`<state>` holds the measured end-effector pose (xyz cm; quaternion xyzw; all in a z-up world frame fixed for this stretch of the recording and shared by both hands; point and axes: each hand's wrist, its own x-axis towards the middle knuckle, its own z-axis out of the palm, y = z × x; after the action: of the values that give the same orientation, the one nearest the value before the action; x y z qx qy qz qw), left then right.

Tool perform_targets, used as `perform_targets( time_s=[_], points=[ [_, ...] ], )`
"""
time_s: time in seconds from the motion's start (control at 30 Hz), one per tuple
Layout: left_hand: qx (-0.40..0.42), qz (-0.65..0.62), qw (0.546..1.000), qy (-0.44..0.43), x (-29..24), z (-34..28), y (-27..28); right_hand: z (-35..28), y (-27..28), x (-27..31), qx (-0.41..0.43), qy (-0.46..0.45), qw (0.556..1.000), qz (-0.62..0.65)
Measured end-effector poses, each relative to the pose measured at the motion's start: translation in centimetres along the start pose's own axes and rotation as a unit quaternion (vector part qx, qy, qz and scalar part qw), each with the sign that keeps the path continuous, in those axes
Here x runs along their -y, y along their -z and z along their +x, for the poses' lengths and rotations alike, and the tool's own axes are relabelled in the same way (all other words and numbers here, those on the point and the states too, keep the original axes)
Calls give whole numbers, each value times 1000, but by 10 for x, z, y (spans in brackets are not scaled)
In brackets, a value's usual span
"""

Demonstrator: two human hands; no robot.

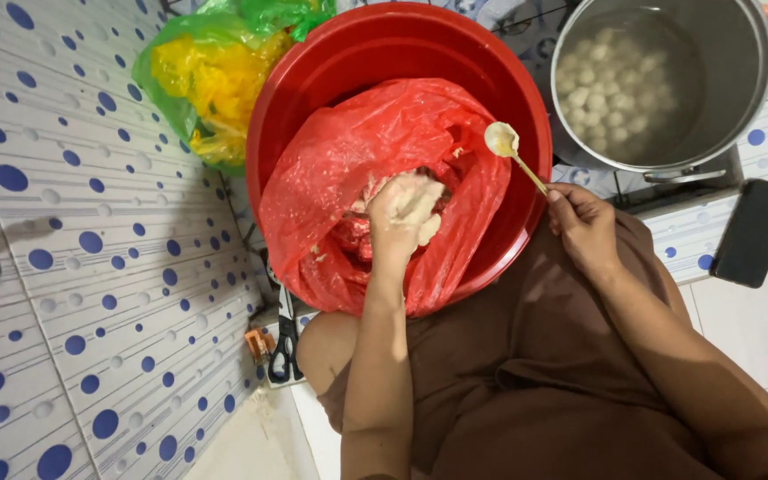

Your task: Forming meatballs by squeezing meat paste through the hand and scooping it into a pot of water with a spoon.

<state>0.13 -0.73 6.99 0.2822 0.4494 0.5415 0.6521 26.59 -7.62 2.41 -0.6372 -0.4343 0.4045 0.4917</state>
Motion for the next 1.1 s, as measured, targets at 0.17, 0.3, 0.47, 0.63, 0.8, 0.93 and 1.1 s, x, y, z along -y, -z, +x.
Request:
perform_targets(
  time_s=[0.17, 0.3, 0.47, 0.63, 0.8, 0.93, 1.1],
  points=[
    [-22, 120, 991, -57, 22, 10, 14, 1, -2, -4, -5, -4, 1000, 11],
    [-79, 162, 983, 33, 47, 24, 31, 0, -2, -1, -7, -13, 1000, 16],
    [-30, -28, 999, 36, 11, 12, 16, 0, -2, 0, -8, -11, 1000, 24],
    [15, 36, 999, -31, 20, 10, 21, 0, -4, 0, -6, 3, 1000, 12],
    [-39, 132, 990, -32, 2, 2, 10, 0, -4, 0, 1, 8, 1000, 2],
    [-40, 196, 979, -42, 44, 19, 32, 0, -4, 0, -1, 4, 1000, 12],
    [-65, -109, 950, 284, -12, 11, 28, -2, 0, 4, -5, 2, 999, 31]
  ],
)
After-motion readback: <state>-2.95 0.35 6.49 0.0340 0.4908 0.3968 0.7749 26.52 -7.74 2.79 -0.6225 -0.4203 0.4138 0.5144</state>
